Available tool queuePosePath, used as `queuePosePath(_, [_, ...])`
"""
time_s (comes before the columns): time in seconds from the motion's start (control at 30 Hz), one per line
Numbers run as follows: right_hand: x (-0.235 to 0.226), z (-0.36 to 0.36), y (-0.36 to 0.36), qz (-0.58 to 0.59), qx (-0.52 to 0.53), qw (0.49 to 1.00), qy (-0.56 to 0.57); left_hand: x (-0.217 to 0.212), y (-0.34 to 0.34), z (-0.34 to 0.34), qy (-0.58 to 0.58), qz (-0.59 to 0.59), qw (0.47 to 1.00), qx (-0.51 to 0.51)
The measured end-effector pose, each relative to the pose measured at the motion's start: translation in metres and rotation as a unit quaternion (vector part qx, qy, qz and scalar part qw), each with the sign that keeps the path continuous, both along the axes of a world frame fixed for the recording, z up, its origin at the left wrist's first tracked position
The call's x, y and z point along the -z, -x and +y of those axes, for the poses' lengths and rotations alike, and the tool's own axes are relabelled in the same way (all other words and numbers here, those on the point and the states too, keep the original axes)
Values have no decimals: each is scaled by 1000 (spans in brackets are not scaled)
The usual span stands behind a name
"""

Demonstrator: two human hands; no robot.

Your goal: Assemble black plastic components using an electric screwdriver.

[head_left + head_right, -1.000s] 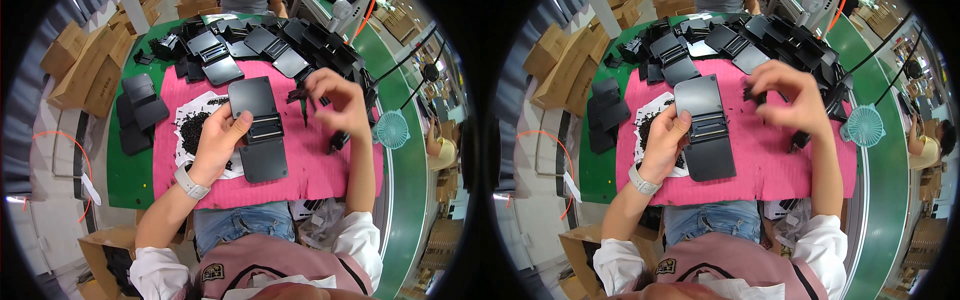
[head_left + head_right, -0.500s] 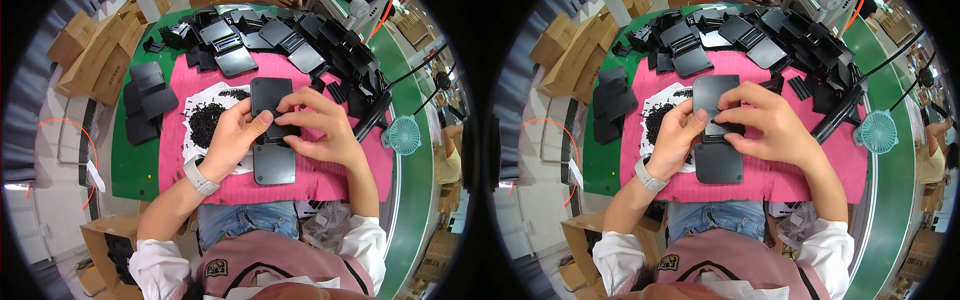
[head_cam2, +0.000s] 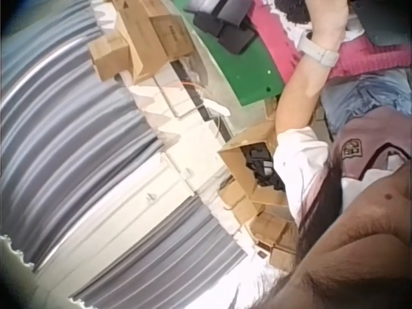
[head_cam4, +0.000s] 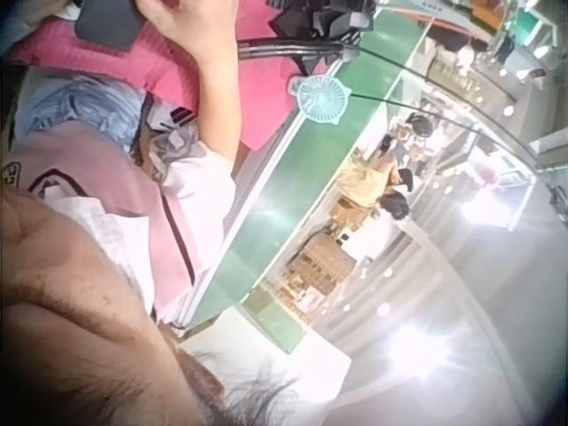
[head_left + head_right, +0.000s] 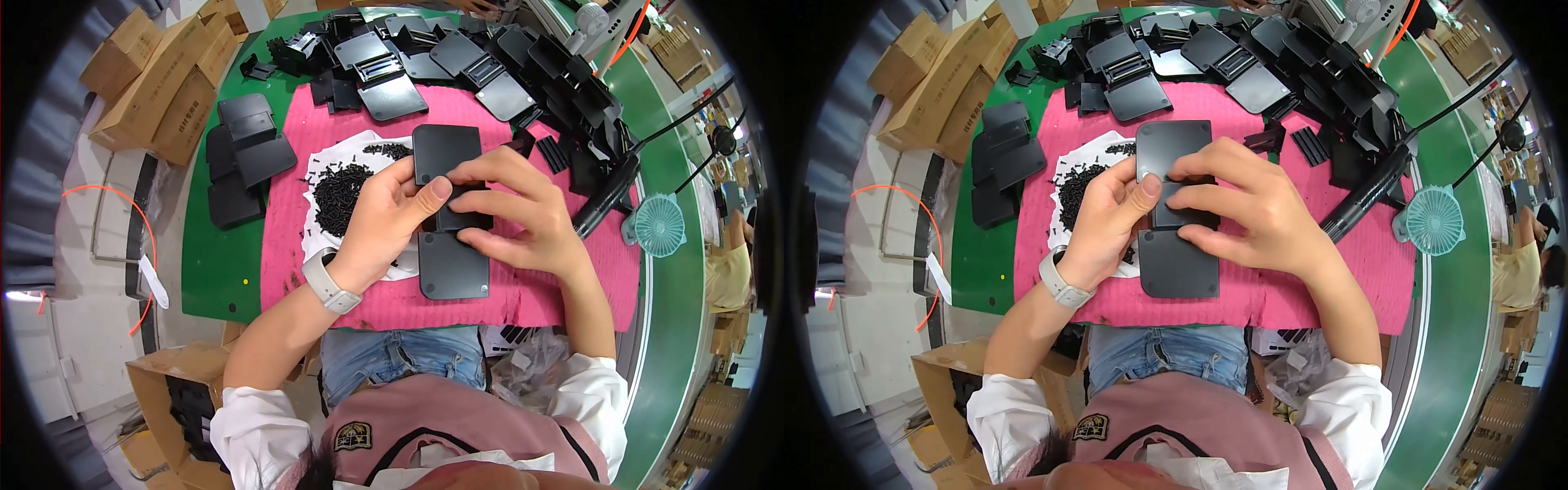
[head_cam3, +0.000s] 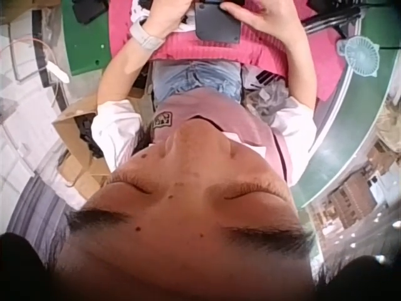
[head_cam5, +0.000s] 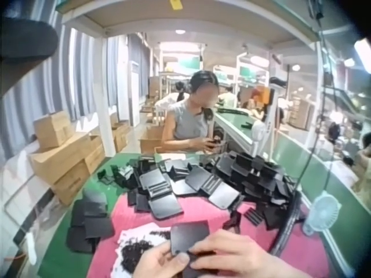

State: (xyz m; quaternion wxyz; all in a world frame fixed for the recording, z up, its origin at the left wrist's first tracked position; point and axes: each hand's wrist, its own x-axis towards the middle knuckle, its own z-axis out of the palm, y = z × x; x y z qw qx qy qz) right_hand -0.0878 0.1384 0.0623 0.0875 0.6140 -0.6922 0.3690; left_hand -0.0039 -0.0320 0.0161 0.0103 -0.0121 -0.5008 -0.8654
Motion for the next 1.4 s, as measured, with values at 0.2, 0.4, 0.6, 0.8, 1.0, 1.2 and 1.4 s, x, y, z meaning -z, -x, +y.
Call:
queuePosePath(0.2, [-1,10,3,1,5,1000,-6,-8,-1,-13,156,-10,988,-8])
queuePosePath(0.4, [-1,30,5,-73,40,986,-143,-16,-8,-44,754,122,612,-208])
queuePosePath(0.6, [0,23,2,-66,53,981,-177,-9,-6,-46,781,90,588,-192])
queuePosePath(0.8, [-20,49,8,-90,278,956,-38,-1,-10,-51,702,105,658,-250])
queuePosePath(1.0, [-13,121,39,23,707,696,-120,-5,-9,-47,686,123,673,-246])
queuePosePath(1.2, [19,131,66,45,696,688,-198,-8,-9,-45,606,128,743,-255])
queuePosePath(1.4, [16,131,67,-314,481,818,30,-14,-10,-34,250,-3,965,-75])
